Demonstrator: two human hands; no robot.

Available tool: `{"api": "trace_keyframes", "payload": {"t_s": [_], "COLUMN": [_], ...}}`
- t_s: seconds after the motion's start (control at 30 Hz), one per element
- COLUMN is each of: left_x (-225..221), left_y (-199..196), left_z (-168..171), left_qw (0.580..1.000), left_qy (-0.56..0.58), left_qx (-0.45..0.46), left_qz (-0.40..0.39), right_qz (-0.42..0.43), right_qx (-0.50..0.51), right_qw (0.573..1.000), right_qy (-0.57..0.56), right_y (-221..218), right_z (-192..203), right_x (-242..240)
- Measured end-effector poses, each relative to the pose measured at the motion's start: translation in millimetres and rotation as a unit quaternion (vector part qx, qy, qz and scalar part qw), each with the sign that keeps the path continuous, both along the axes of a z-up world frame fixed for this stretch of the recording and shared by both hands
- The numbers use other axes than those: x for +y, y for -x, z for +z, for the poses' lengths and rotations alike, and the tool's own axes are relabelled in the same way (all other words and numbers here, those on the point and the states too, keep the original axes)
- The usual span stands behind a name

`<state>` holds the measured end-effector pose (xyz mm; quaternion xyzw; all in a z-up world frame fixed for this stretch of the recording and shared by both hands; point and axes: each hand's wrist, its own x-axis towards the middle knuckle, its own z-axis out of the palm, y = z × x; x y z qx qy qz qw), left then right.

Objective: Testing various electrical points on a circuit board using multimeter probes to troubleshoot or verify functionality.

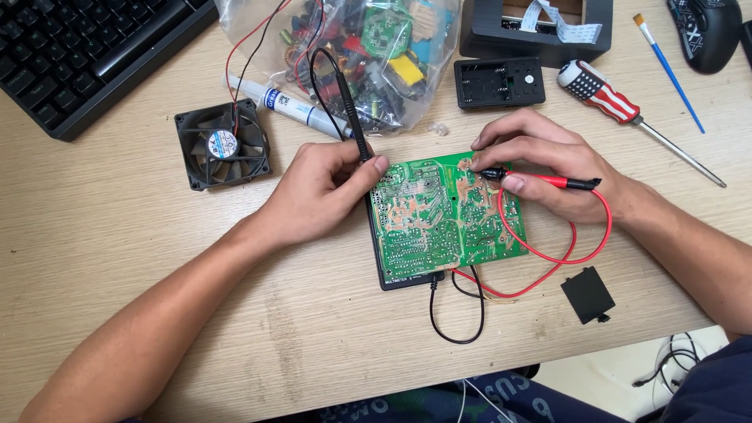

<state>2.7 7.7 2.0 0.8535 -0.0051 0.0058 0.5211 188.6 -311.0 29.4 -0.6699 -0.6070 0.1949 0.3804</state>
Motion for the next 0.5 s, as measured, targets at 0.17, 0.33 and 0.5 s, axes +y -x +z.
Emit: {"api": "trace_keyframes", "payload": {"t_s": [0.17,0.33,0.5], "left_x": [0.2,0.0,0.3], "left_y": [-0.2,0.1,-0.2], "left_z": [-2.9,-3.1,-3.2], "left_qw": [1.000,1.000,1.000], "left_qy": [-0.002,0.004,0.002], "left_qx": [0.000,-0.001,-0.005], "left_qz": [0.000,-0.002,-0.004], "right_qz": [0.000,-0.005,0.000], "right_qx": [-0.003,-0.004,-0.016], "right_qw": [1.000,1.000,0.999], "right_qy": [-0.004,-0.021,-0.036], "right_y": [0.4,2.1,3.7], "right_z": [-0.5,-0.5,4.4], "right_x": [0.5,2.0,5.5]}}
